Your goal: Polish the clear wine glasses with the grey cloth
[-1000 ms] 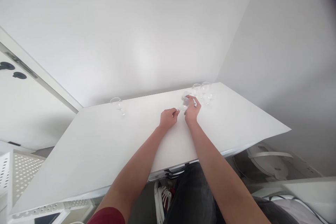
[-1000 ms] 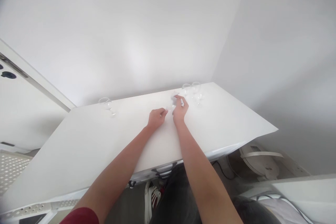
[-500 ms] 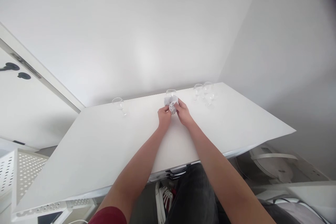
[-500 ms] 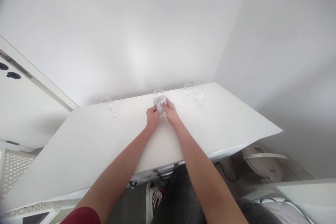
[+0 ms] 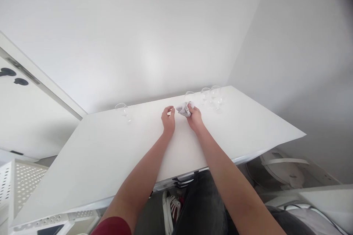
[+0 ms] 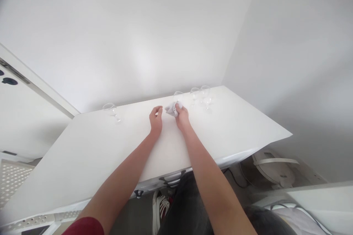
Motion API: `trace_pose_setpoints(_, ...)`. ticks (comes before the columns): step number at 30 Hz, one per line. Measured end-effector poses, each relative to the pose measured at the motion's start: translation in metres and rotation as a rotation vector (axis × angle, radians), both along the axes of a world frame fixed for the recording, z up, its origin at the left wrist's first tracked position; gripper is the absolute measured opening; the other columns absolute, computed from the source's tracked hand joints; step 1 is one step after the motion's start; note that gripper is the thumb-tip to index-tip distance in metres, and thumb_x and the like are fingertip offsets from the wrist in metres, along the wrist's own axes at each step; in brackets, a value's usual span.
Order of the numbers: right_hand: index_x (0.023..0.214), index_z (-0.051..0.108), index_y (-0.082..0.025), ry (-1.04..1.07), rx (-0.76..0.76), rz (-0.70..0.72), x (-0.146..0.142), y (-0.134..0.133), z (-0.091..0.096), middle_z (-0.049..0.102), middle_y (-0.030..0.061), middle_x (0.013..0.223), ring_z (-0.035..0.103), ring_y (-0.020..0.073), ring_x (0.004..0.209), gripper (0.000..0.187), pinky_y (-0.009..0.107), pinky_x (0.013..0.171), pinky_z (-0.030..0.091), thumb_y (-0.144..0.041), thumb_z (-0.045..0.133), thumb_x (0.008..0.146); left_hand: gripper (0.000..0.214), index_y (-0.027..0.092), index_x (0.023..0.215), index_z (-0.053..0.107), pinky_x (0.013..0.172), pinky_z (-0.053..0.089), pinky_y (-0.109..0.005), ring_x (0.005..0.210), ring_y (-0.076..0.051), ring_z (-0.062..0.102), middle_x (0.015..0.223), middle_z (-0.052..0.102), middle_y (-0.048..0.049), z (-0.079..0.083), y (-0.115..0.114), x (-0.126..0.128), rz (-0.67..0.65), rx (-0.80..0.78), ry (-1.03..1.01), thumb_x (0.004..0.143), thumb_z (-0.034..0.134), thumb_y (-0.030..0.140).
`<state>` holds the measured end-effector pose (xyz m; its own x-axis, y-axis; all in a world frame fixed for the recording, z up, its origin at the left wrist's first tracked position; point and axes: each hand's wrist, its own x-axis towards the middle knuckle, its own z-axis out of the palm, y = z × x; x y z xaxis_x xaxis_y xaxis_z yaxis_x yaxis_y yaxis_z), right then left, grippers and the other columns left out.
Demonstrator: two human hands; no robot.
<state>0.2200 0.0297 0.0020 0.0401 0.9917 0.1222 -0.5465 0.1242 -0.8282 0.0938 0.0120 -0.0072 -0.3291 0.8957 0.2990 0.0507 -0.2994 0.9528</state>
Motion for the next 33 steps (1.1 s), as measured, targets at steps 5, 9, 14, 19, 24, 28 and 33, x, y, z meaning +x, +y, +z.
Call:
trace_pose_setpoints(5, 0.085, 0.063, -0.017, -0.168, -0.103, 0.425, -0.004, -0.006, -0.005, 0.069, 0.006, 0.076, 0.064, 0.0201, 0.068, 0.043, 0.032, 0.062, 0.051, -0.048, 0.086, 0.066, 0.057, 0.016, 0.118, 0.067, 0.096, 0.051, -0.041, 0.116, -0.028, 0.066, 0.131, 0.068, -0.0189, 0.0, 0.009, -0.003, -0.31, -0.071, -0.448, 0.084, 0.068, 0.061)
trace_pose_setpoints(9, 0.093, 0.054, -0.025, -0.508, 0.05, 0.15, -0.01, -0.012, -0.008, 0.062, -0.0034, 0.071, 0.056, 0.0168, 0.062, 0.041, 0.029, 0.059, 0.044, -0.039, 0.082, 0.068, 0.053, 0.019, 0.119, 0.064, 0.096, 0.053, -0.038, 0.118, -0.026, 0.065, 0.133, 0.067, -0.0163, 0.003, 0.008, -0.005, -0.243, -0.055, -0.465, 0.078, 0.08, 0.05)
trace_pose_setpoints(14, 0.087, 0.052, -0.025, -0.533, 0.153, 0.127, -0.015, -0.02, 0.003, 0.058, -0.0041, 0.072, 0.053, 0.0162, 0.065, 0.035, 0.027, 0.059, 0.041, -0.043, 0.079, 0.073, 0.051, 0.019, 0.119, 0.062, 0.097, 0.053, -0.038, 0.121, -0.026, 0.064, 0.133, 0.067, -0.0166, 0.008, 0.005, -0.007, -0.217, 0.006, -0.488, 0.083, 0.074, 0.053)
trace_pose_setpoints(19, 0.101, 0.062, -0.021, -0.166, -0.009, 0.41, -0.015, -0.023, 0.013, 0.069, 0.0041, 0.093, 0.062, 0.0189, 0.079, 0.041, 0.03, 0.066, 0.047, -0.046, 0.082, 0.073, 0.057, 0.017, 0.116, 0.063, 0.09, 0.056, -0.043, 0.109, -0.028, 0.07, 0.131, 0.067, -0.0199, 0.01, 0.005, -0.006, -0.286, -0.044, -0.53, 0.084, 0.068, 0.063)
trace_pose_setpoints(24, 0.091, 0.058, -0.023, -0.37, 0.085, 0.194, -0.018, -0.014, -0.001, 0.067, -0.002, 0.082, 0.059, 0.0159, 0.072, 0.038, 0.028, 0.066, 0.047, -0.041, 0.084, 0.069, 0.053, 0.019, 0.119, 0.063, 0.092, 0.056, -0.043, 0.115, -0.03, 0.068, 0.139, 0.062, -0.018, 0.009, 0.008, -0.009, -0.314, -0.086, -0.573, 0.08, 0.077, 0.053)
trace_pose_setpoints(28, 0.093, 0.06, -0.023, -0.48, 0.077, -0.101, -0.014, -0.002, -0.014, 0.067, -0.0011, 0.083, 0.059, 0.0171, 0.076, 0.032, 0.029, 0.07, 0.048, -0.047, 0.073, 0.078, 0.053, 0.022, 0.119, 0.06, 0.093, 0.054, -0.043, 0.121, -0.033, 0.066, 0.143, 0.058, -0.0161, 0.007, 0.009, -0.012, -0.371, -0.019, -0.646, 0.077, 0.083, 0.046)
trace_pose_setpoints(33, 0.096, 0.061, -0.021, -0.369, -0.115, -0.386, -0.004, 0.008, -0.019, 0.07, 0.0041, 0.094, 0.064, 0.0199, 0.09, 0.037, 0.031, 0.08, 0.052, -0.054, 0.065, 0.08, 0.063, 0.031, 0.12, 0.052, 0.095, 0.049, -0.039, 0.124, -0.032, 0.064, 0.141, 0.053, -0.0095, 0.005, 0.009, -0.012, -0.338, 0.119, -0.666, 0.07, 0.091, 0.034)
